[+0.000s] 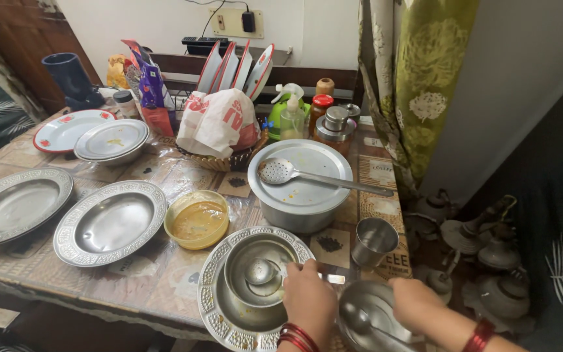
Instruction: The person is tidying up the dining table after a meal, putting away leftovers in the refrigerator and clearing the dishes.
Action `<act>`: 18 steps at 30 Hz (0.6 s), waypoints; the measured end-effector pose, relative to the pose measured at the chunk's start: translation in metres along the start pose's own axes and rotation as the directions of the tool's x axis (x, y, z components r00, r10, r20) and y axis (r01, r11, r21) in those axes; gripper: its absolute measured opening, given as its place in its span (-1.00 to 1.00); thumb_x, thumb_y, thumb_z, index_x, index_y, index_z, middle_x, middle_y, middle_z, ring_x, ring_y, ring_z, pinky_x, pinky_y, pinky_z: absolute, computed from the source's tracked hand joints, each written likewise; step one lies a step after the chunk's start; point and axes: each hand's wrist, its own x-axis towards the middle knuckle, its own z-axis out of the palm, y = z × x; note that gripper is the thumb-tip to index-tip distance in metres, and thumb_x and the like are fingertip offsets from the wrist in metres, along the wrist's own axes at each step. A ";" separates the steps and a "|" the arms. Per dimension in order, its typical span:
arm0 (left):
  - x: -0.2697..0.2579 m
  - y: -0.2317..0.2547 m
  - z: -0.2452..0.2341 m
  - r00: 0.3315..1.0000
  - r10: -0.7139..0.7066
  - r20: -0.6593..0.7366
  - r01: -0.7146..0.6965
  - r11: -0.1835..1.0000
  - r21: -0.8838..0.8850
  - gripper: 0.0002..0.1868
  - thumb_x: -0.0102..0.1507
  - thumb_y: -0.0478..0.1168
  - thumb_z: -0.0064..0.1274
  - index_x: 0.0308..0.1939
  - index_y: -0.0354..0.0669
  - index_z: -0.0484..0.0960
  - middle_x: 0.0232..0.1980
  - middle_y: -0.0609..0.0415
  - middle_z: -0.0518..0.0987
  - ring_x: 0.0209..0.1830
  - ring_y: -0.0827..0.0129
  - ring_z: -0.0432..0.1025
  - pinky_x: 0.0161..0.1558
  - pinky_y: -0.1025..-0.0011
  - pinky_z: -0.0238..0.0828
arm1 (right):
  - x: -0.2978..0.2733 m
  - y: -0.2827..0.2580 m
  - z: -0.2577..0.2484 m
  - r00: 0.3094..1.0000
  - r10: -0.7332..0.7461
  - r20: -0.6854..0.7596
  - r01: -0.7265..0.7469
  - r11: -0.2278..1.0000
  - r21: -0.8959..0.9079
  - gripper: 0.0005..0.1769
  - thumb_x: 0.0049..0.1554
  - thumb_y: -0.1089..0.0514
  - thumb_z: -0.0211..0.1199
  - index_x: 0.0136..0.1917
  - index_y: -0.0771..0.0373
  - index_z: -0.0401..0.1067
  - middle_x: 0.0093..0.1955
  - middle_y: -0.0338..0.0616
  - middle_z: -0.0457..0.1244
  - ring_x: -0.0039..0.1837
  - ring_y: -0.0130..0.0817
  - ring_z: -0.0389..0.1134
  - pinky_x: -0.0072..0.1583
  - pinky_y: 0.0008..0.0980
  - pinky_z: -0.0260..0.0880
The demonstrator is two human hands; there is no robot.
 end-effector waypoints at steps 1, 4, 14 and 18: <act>0.002 -0.003 -0.002 1.000 0.001 -0.003 -0.001 1.000 -0.001 -0.67 0.19 -0.19 0.12 0.04 -0.05 0.58 0.18 -0.06 0.41 0.16 -0.03 0.38 0.16 0.09 0.35 | 0.014 0.010 0.001 1.000 -0.002 -0.003 0.002 1.000 0.000 -0.33 0.17 0.36 0.08 0.52 -0.03 0.25 0.28 -0.06 0.36 0.18 -0.11 0.57 0.20 -0.19 0.60; 0.009 -0.014 -0.006 0.998 -0.023 -0.059 0.018 0.997 -0.076 -0.74 0.19 -0.24 0.08 -0.04 -0.03 0.66 0.14 -0.06 0.45 0.19 -0.02 0.38 0.18 0.10 0.34 | 0.017 0.019 -0.015 0.982 -0.173 -0.074 0.157 0.971 -0.178 -0.45 0.15 0.30 0.11 0.40 0.01 0.42 0.21 0.01 0.41 0.16 -0.14 0.50 0.12 -0.24 0.54; 0.046 -0.048 -0.060 0.969 -0.137 -0.204 0.067 0.945 -0.320 -0.61 0.33 -0.03 -0.14 -0.14 -0.24 0.68 -0.11 -0.23 0.65 -0.04 -0.12 0.52 0.06 0.07 0.39 | -0.006 -0.076 -0.074 0.907 -0.416 -0.068 0.403 0.903 -0.152 -0.60 0.04 0.19 0.23 0.17 0.12 0.56 0.07 0.08 0.43 0.15 -0.07 0.49 0.20 -0.19 0.48; 0.055 -0.065 -0.080 0.960 -0.182 -0.212 0.068 0.889 -0.453 -0.53 0.32 0.04 -0.22 -0.13 -0.23 0.69 -0.11 -0.20 0.69 -0.03 -0.10 0.54 0.04 0.09 0.40 | -0.001 -0.130 -0.058 0.908 -0.390 -0.156 0.386 0.921 -0.054 -0.66 0.08 0.20 0.21 0.12 0.19 0.57 0.06 0.15 0.39 0.17 0.01 0.46 0.17 -0.14 0.46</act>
